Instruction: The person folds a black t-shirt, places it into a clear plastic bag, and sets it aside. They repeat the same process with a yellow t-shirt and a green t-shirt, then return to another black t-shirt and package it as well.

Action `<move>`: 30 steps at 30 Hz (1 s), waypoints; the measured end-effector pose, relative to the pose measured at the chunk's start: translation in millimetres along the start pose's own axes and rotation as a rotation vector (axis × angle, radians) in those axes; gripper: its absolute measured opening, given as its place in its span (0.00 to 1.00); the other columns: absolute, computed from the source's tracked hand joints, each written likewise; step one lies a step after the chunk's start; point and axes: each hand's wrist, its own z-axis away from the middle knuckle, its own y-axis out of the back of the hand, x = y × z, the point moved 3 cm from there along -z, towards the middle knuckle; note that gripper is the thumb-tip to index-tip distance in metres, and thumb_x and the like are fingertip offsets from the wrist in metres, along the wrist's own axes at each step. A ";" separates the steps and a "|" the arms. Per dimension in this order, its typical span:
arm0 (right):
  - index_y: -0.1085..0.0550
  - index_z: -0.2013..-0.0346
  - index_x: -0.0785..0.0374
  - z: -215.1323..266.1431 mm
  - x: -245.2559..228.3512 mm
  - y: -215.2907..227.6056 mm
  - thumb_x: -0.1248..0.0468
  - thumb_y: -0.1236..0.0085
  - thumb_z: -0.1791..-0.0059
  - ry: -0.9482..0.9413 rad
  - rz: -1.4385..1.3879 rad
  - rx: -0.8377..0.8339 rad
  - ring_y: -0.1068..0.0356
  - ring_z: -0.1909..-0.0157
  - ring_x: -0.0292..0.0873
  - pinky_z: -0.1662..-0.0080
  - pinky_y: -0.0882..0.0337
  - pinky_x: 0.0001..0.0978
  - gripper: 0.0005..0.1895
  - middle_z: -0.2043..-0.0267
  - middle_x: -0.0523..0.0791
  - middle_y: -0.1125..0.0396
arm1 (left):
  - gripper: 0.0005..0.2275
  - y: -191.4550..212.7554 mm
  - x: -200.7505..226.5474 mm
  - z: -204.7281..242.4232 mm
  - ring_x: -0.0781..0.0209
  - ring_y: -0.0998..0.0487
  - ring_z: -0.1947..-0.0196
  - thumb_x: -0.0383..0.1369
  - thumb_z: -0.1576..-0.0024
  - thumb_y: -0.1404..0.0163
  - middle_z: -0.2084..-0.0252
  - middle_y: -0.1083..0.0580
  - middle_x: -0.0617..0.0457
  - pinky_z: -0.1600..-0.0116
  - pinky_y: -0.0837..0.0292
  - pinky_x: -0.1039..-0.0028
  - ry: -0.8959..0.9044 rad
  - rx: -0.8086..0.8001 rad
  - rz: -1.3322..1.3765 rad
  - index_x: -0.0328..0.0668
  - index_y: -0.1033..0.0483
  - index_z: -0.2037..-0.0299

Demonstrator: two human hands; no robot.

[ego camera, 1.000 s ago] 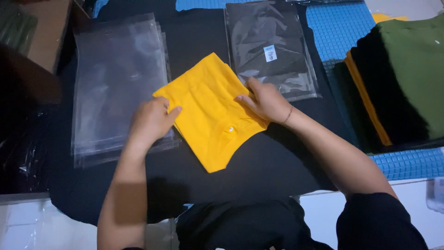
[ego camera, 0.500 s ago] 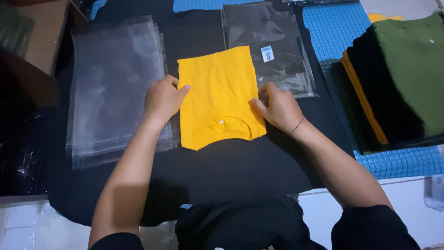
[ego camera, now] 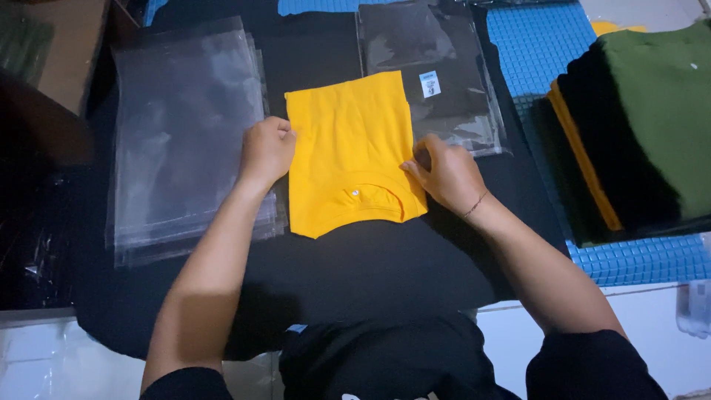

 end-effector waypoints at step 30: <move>0.47 0.23 0.53 -66.7 -40.5 -45.8 0.36 0.71 0.42 0.267 0.369 -0.016 0.67 0.19 0.63 0.28 0.68 0.69 0.38 0.18 0.53 0.62 | 0.29 -41.9 33.3 -5.9 0.34 0.70 0.21 0.49 0.32 0.69 0.20 0.62 0.35 0.28 0.80 0.32 -0.112 -0.238 -0.421 0.49 0.54 0.22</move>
